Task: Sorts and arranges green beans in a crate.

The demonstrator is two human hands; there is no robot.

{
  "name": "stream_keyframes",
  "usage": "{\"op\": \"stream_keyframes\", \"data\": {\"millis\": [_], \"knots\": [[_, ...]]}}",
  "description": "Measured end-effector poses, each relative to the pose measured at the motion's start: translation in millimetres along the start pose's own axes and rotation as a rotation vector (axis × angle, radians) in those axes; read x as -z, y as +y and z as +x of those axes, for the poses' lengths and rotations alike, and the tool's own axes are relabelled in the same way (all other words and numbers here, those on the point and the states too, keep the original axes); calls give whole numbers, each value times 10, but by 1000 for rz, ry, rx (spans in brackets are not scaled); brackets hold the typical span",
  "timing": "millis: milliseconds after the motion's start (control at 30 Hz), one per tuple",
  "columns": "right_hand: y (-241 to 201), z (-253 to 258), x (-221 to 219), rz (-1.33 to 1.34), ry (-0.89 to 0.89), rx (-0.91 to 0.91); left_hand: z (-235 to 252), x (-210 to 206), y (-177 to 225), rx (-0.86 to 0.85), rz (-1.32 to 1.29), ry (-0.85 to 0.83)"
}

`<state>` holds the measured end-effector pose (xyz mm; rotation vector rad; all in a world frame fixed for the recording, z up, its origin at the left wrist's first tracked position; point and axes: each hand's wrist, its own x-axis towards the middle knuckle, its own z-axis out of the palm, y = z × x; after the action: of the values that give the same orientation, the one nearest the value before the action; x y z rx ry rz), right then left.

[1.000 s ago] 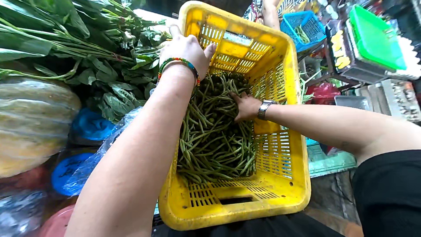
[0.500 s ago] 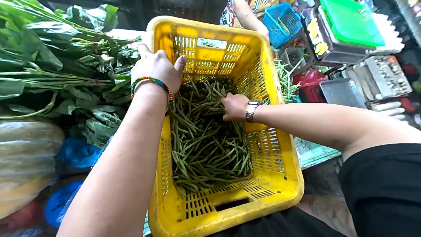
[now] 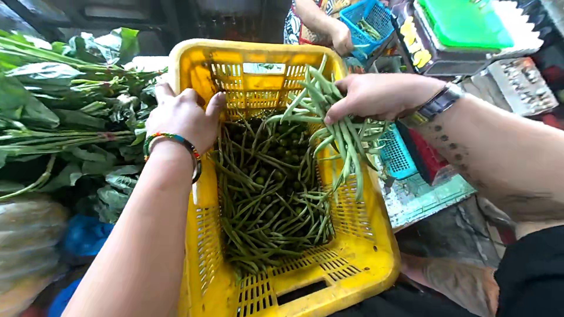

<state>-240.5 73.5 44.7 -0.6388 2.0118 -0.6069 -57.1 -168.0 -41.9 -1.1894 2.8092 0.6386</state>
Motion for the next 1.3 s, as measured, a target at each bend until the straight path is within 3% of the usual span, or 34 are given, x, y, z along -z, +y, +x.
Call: {"op": "stream_keyframes", "data": {"millis": [233,333,500,667,767,867,933,1000,1067,1133,1200,1267,1300], "knots": [[148,-278,1049,301,111,117,137,-202,-209,-78,-43,116],[372,-173,1405,320,328,53,176,-268,-318,-65,-39,133],[1293,666,1768,127,556,-211,121,-265,-262,-25,-24,147],[1852,1323,1521,131,584,-399,-84,-35,96,58,75,65],[1797,1272,1631,-132,555,-489,-38,-20,114,76,89,28],[1444,1012,1717,-524,593,-324,-35,-9,115,85,85,8],[921,747,1511,-591,608,-72,-21,7,134,88,94,-7],[399,585,1020,-578,563,227,-1,4,133,89,110,-16],[31,622,433,-628,379,355,-14,-16,107,86,117,-28],[-169,933,-48,-825,191,292,8,-6,95,74,120,-17],[-80,1338,-482,-1021,49,83,3,-9,86,69,113,-15],[191,1628,-792,-1057,16,-125,-18,7,81,67,98,-28],[400,1715,-885,-1000,80,-182,-34,12,89,69,92,-36]]}}
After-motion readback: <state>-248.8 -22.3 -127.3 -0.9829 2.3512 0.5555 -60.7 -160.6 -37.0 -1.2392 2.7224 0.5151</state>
